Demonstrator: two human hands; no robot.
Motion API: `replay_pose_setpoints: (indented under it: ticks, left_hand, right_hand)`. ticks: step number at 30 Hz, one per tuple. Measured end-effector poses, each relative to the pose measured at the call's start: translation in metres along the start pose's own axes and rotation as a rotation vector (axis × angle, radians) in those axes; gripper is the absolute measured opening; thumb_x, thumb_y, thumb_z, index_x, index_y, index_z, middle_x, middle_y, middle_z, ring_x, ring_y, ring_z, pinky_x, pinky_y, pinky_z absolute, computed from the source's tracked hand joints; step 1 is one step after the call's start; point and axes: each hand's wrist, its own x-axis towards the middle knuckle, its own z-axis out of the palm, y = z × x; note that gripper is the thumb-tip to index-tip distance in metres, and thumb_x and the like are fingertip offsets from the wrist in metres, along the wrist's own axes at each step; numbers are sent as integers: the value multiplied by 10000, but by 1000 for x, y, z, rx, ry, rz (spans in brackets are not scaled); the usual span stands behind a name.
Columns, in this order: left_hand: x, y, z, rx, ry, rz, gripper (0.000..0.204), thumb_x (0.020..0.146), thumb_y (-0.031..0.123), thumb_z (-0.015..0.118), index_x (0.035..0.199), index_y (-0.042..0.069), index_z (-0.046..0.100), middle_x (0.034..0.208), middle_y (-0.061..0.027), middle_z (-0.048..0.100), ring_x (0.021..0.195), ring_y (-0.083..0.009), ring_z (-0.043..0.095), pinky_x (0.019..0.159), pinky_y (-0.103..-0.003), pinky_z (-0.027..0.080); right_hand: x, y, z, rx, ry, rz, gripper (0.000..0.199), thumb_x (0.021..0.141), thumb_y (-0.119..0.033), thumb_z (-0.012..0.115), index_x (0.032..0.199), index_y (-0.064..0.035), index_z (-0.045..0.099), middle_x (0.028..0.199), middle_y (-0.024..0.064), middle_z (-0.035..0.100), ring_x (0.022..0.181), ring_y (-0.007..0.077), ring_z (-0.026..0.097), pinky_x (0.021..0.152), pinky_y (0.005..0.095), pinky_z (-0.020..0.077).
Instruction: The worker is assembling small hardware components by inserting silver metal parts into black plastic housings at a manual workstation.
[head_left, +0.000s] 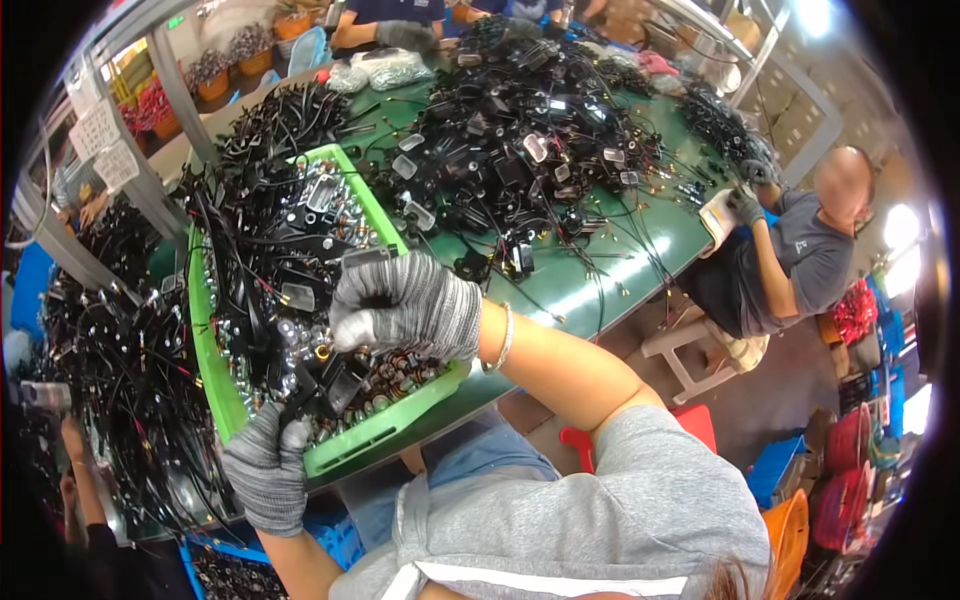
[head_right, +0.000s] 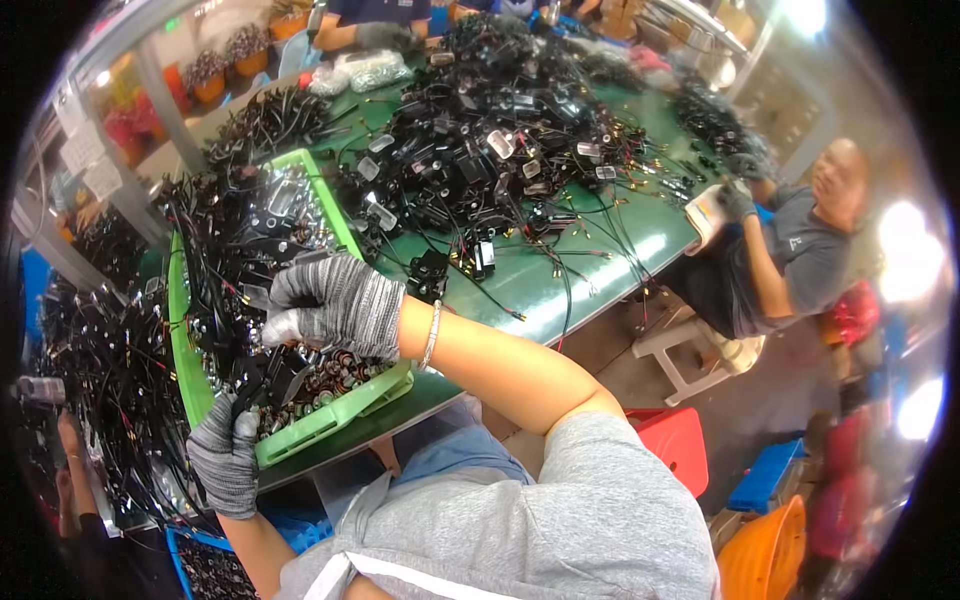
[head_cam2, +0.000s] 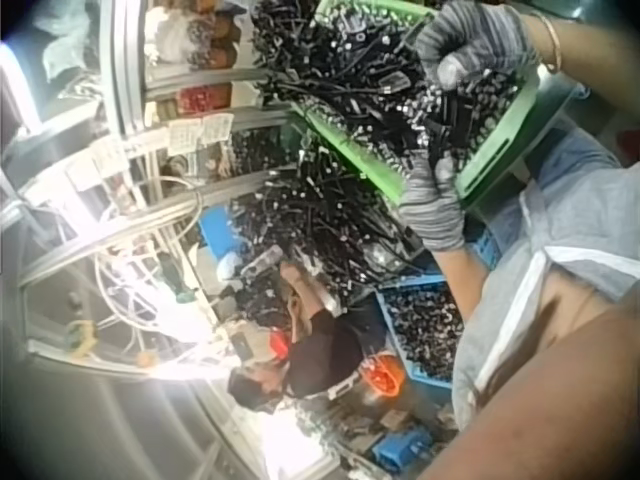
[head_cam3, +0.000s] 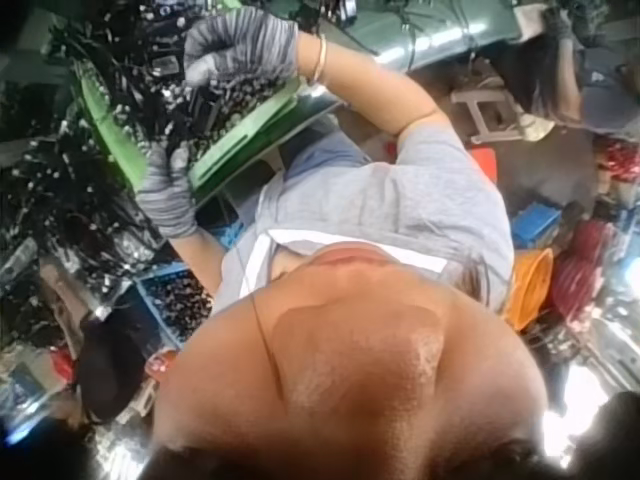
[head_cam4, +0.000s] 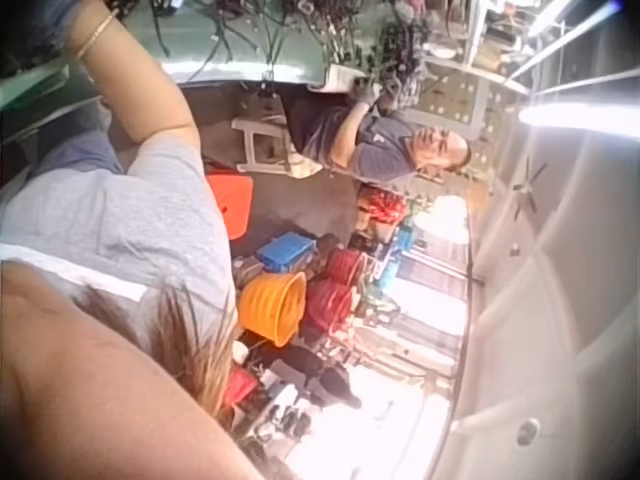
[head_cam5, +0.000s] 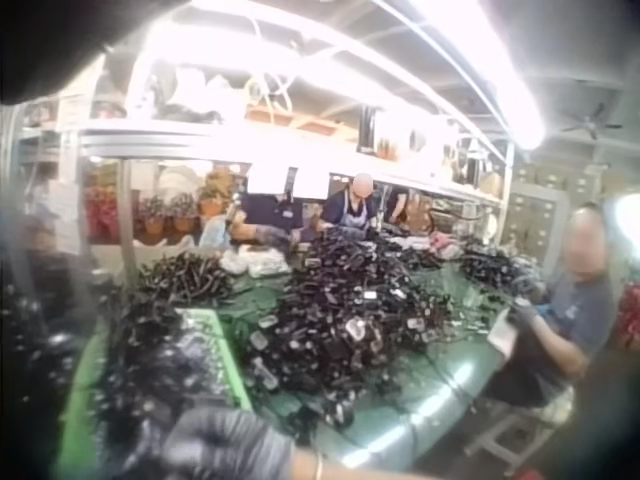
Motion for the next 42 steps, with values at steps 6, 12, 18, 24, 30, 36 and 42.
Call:
replay_pose_setpoints:
  ticks: [6, 12, 18, 24, 30, 36, 42]
  left_hand:
    - [1, 4, -2, -113, -1, -63, 331, 767, 242, 738, 942, -33, 676, 804, -188, 662, 757, -319, 640, 739, -376, 492]
    - [3, 0, -2, -114, 3, -25, 311, 774, 224, 731, 936, -35, 672, 759, -178, 655, 698, -310, 636, 687, -371, 495]
    - [2, 6, -2, -142, -5, -44, 295, 773, 216, 730, 927, -29, 675, 743, -182, 648, 683, -303, 635, 674, -370, 494]
    - [0, 2, -2, -124, -33, -22, 293, 779, 197, 730, 958, -29, 676, 756, -169, 656, 671, -267, 629, 672, -352, 495]
    - [-4, -11, 4, -221, -14, -61, 282, 796, 152, 723, 1005, -28, 665, 799, -139, 674, 698, -206, 641, 674, -321, 510]
    - [-3, -7, 0, -201, -101, -82, 298, 865, 103, 675, 1107, -63, 626, 951, -74, 681, 837, -120, 614, 779, -280, 505]
    - [1, 9, 9, -411, 6, -241, 442, 849, 219, 711, 1131, -103, 603, 1004, -167, 684, 877, -185, 652, 804, -302, 512]
  right_hand:
    - [-13, 3, -7, 208, -110, 149, 181, 881, -133, 662, 1042, -52, 654, 915, 23, 665, 797, 95, 615, 735, 261, 513]
    - [-1, -19, 0, -701, -68, -30, 250, 907, -298, 614, 968, -61, 666, 808, 120, 649, 730, 267, 638, 680, 362, 500]
    - [-7, -9, -13, -344, -18, -66, 235, 854, -205, 696, 1040, -66, 658, 893, 81, 666, 777, 192, 624, 729, 323, 504]
    - [-11, -6, -1, -593, -7, -53, 325, 944, -342, 500, 821, -75, 637, 783, 148, 625, 758, 307, 619, 709, 392, 484]
    - [-20, -13, -11, -296, 18, -112, 179, 840, -170, 679, 1004, -99, 679, 801, 63, 623, 771, 190, 610, 715, 314, 500]
    - [-10, -7, 5, -845, 31, -105, 387, 954, -422, 459, 844, -94, 632, 725, 127, 642, 743, 335, 632, 730, 419, 485]
    - [-16, 7, -21, -378, 165, 175, 525, 884, -523, 569, 948, -14, 679, 824, 122, 689, 755, 222, 634, 722, 340, 499]
